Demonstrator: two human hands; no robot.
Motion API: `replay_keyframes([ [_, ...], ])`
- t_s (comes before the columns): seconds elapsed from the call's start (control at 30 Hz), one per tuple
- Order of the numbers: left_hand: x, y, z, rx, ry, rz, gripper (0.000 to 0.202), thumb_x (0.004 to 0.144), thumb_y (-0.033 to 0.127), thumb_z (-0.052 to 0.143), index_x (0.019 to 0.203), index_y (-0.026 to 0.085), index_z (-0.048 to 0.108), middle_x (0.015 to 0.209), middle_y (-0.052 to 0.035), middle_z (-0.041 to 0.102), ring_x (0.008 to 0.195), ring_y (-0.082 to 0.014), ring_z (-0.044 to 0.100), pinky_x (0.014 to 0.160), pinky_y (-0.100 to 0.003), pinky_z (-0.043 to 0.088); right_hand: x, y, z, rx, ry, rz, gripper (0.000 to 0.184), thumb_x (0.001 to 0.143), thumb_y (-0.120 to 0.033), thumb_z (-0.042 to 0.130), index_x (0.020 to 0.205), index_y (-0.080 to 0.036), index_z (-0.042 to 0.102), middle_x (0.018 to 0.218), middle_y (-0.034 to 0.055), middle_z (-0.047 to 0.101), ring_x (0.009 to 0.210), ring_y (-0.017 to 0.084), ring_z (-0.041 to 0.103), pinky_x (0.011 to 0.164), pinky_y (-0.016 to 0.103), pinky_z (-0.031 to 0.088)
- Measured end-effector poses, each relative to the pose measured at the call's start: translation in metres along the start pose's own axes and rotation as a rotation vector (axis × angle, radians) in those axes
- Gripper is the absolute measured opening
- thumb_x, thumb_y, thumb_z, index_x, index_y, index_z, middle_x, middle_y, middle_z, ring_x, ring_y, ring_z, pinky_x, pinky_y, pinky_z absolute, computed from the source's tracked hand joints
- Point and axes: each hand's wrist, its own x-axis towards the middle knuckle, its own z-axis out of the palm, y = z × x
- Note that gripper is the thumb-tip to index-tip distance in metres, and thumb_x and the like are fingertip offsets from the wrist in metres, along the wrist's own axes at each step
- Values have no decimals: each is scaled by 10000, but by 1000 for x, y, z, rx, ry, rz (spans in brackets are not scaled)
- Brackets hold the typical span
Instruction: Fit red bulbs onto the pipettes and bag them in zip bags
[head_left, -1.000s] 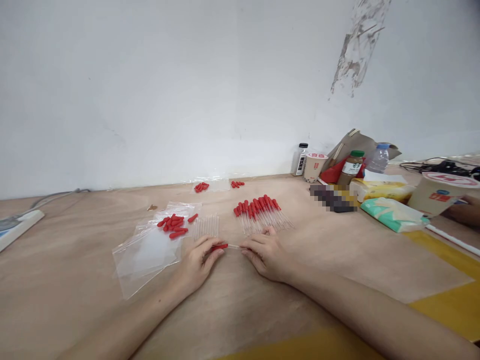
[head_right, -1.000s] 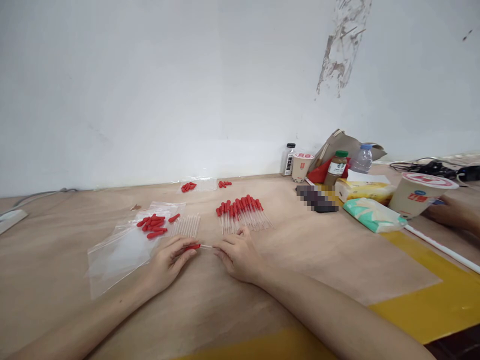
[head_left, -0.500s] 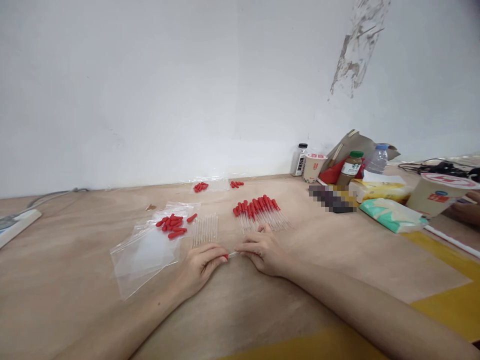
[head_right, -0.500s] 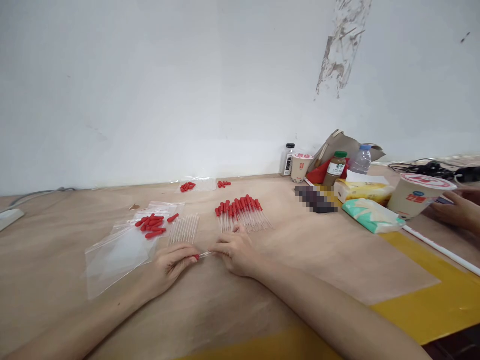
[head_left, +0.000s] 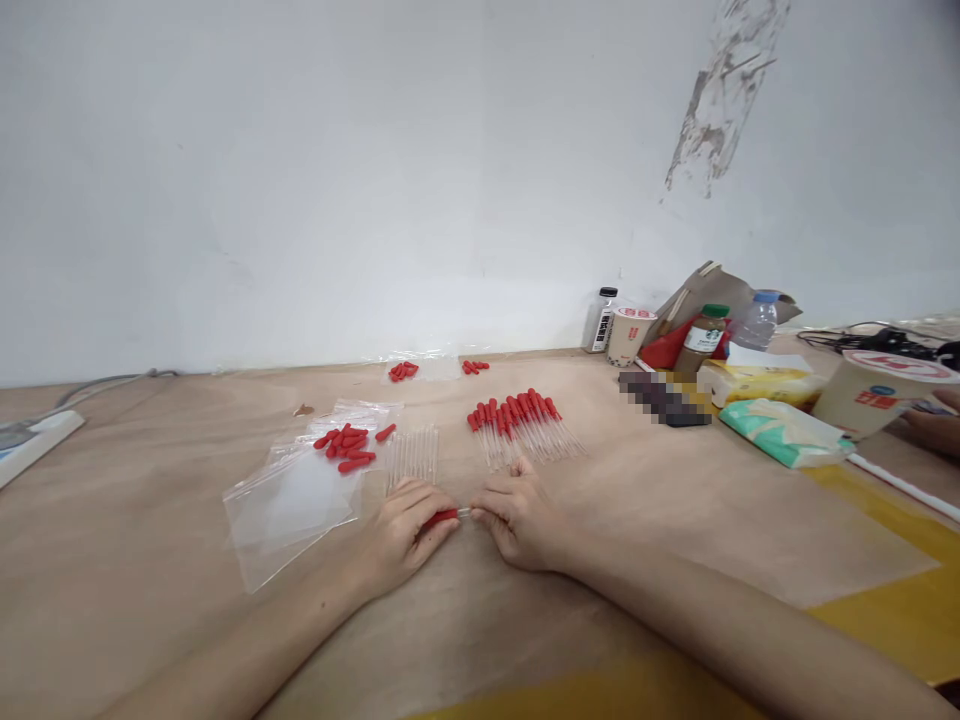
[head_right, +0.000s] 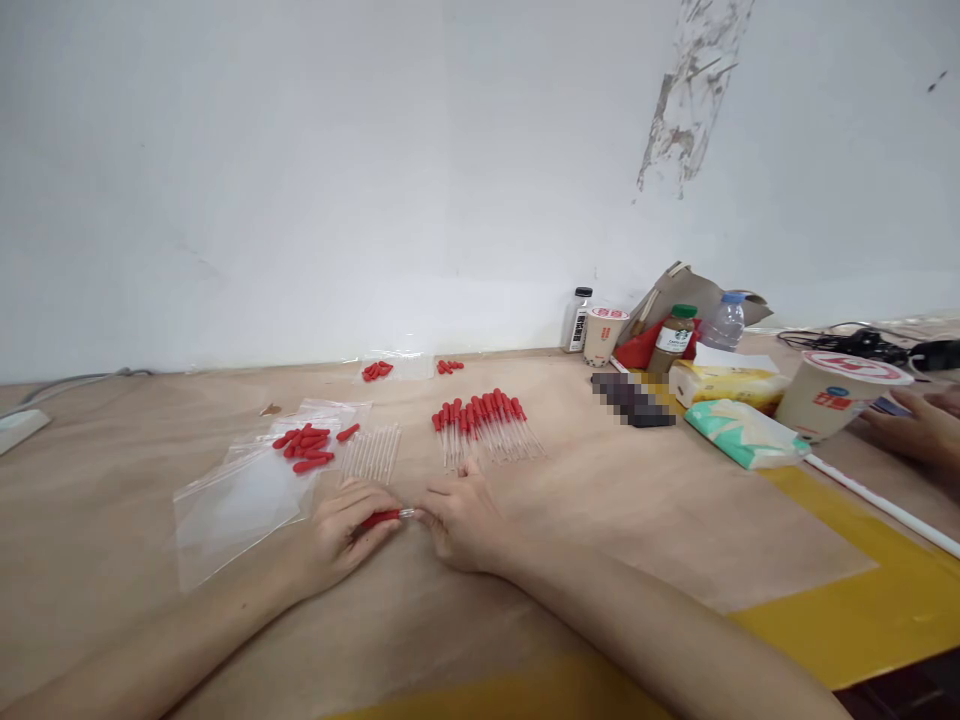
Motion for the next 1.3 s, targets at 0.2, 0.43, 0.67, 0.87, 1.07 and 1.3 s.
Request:
replay_keyframes([
  [0.2,4,-1,-2,89,45,66,90,867,198,486,897,184,570,809,-26,638,755,-155,556,728,-314,398,7,-9,-10,-7,-114,74,215,814,-196,454,675,-157,613,663,16,634,624,114,486,686,308,243],
  [0.43,2,-24,-27,309,114,0,185,834,279,523,988,212,601,934,-56,640,888,-199,553,806,-349,396,16,6,-30,89,-260,367,188,752,-237,499,672,-188,662,634,16,654,616,131,543,642,271,318],
  [0.67,-23,-81,-58,402,217,-419,208,791,376,523,852,211,633,855,-29,623,837,-211,559,749,-329,426,67,44,-16,26,-168,818,269,728,-325,487,549,-189,635,605,29,640,621,155,578,562,242,337],
  [0.87,-30,-81,-56,382,169,-456,259,780,425,525,896,219,631,914,-33,599,897,-214,547,791,-330,428,98,44,19,-199,-230,830,219,721,-323,498,762,-194,670,817,77,673,808,222,601,711,323,346],
  [1.07,-29,-84,-50,384,142,-456,301,804,421,472,944,213,639,915,-53,570,875,-213,550,796,-344,444,92,50,32,-288,-260,817,223,721,-288,494,826,-159,644,834,105,664,804,228,600,776,372,304],
  [1.3,-25,-89,-47,369,158,-511,278,799,416,473,838,192,632,847,-56,597,738,-193,581,642,-296,483,98,29,31,-209,-229,717,206,761,-288,459,801,-168,621,839,96,662,834,237,604,776,379,339],
])
